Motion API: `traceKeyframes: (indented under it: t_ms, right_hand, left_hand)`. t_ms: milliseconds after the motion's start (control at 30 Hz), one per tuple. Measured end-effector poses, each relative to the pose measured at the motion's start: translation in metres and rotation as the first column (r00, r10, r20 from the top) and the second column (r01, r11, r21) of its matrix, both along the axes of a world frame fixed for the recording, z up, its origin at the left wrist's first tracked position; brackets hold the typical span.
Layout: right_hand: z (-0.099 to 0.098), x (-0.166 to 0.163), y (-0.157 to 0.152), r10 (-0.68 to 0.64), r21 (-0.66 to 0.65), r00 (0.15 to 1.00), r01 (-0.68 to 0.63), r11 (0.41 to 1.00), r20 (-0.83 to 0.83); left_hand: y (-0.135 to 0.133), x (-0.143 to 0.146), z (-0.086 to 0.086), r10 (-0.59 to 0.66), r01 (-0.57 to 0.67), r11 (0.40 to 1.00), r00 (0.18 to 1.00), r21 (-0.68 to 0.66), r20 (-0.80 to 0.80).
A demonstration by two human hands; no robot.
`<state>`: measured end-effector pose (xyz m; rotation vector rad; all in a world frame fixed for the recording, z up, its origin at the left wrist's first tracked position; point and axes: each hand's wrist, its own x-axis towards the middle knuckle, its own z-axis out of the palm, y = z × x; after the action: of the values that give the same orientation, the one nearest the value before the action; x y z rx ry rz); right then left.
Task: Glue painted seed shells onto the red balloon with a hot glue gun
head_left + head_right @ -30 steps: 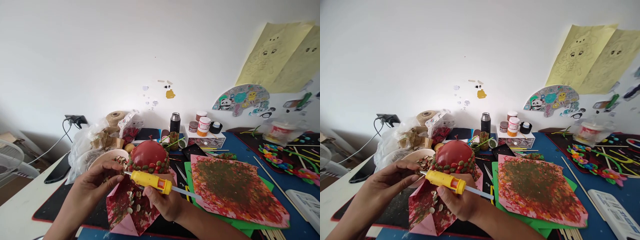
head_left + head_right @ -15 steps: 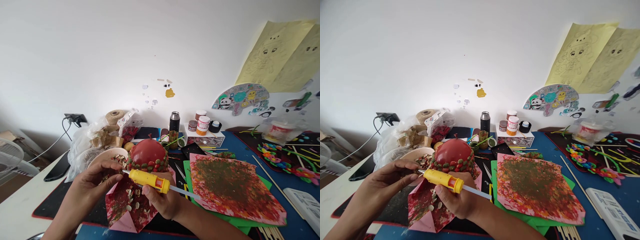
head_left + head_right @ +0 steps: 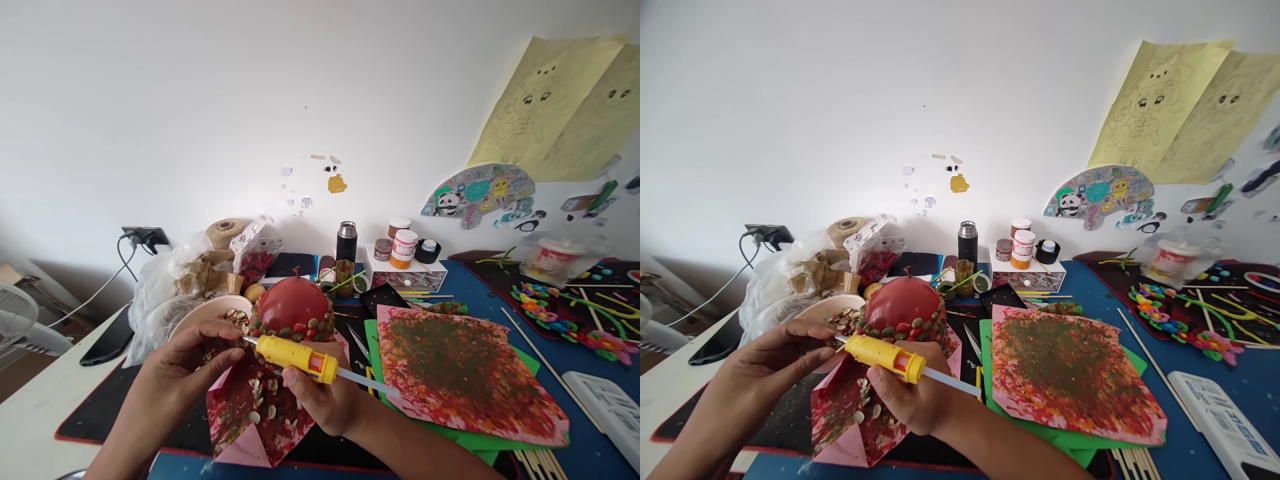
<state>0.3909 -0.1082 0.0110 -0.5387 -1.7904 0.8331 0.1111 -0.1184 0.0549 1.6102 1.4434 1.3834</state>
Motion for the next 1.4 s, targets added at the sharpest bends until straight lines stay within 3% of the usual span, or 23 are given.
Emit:
traceKeyframes:
  t_ms: [400,767,967,1400]
  right_hand:
    - [-0.001,-0.001,0.001,-0.031,0.017,0.999,0.031,0.999,0.011]
    - [0.000,-0.001,0.002,-0.036,0.065,0.999,0.037,0.997,-0.011]
    - [0.004,0.002,0.002,-0.063,0.133,0.998,0.061,0.989,0.010]
    - [0.004,0.004,0.000,-0.073,0.121,0.996,0.066,0.990,0.052]
  left_hand:
    - [-0.001,0.007,0.013,-0.037,0.037,0.998,0.999,-0.045,0.011]
    - [-0.002,0.004,0.020,0.032,-0.031,0.999,0.998,0.031,-0.062]
    - [-0.002,0.011,0.025,0.000,0.003,0.998,0.998,0.055,-0.061]
    - [-0.006,0.006,0.013,0.002,-0.002,1.000,0.999,0.001,-0.038]
